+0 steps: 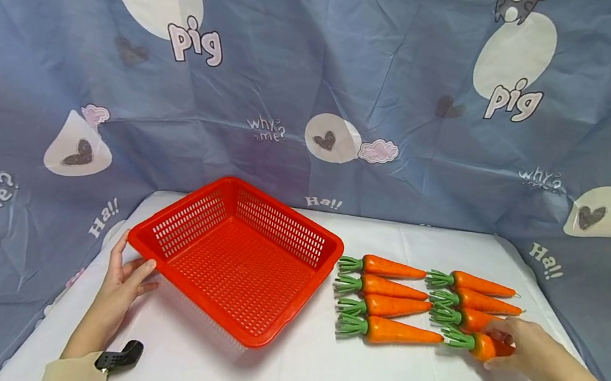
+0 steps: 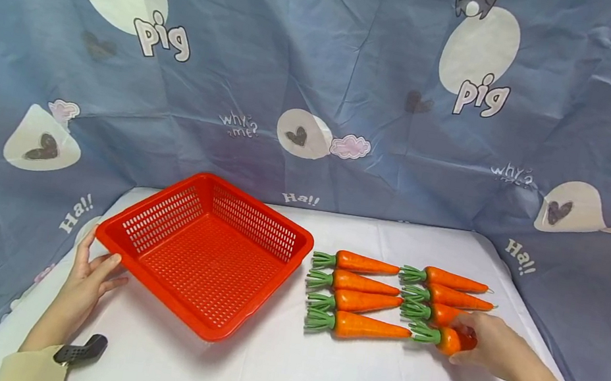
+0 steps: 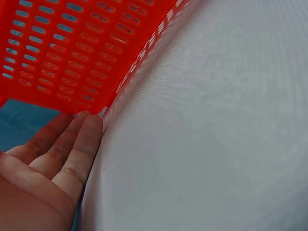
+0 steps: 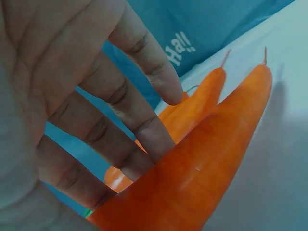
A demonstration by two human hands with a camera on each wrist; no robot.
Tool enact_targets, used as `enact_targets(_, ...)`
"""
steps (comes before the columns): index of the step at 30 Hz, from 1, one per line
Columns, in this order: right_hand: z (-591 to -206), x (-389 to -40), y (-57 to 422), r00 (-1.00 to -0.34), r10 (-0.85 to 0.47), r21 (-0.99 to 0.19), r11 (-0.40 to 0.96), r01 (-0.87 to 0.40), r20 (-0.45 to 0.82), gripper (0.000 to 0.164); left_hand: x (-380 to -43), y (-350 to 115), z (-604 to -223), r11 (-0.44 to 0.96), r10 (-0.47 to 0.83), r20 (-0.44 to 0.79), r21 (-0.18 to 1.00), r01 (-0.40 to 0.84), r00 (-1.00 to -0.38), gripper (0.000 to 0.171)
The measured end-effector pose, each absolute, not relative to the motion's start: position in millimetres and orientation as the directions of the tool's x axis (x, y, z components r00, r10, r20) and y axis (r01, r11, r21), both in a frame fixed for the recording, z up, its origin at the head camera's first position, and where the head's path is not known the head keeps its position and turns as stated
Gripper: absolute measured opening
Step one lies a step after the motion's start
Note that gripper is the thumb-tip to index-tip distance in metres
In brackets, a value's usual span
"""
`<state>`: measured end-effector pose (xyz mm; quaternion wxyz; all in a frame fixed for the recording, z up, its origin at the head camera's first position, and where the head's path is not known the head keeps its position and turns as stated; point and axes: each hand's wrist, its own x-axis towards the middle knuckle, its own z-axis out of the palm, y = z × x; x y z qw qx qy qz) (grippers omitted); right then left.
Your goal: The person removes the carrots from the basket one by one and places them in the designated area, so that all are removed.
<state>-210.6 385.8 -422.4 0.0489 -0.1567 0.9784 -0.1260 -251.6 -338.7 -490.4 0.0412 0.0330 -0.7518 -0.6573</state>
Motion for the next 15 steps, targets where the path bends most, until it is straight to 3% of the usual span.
enact_targets(15,-434,-215,392,-0.957,-0.274,-0.241,0.939,-0.246,-0.090,0.046,-251,-338,-490,0.125,-0.108,0.031,0.992,0.017,-0.994,0.091)
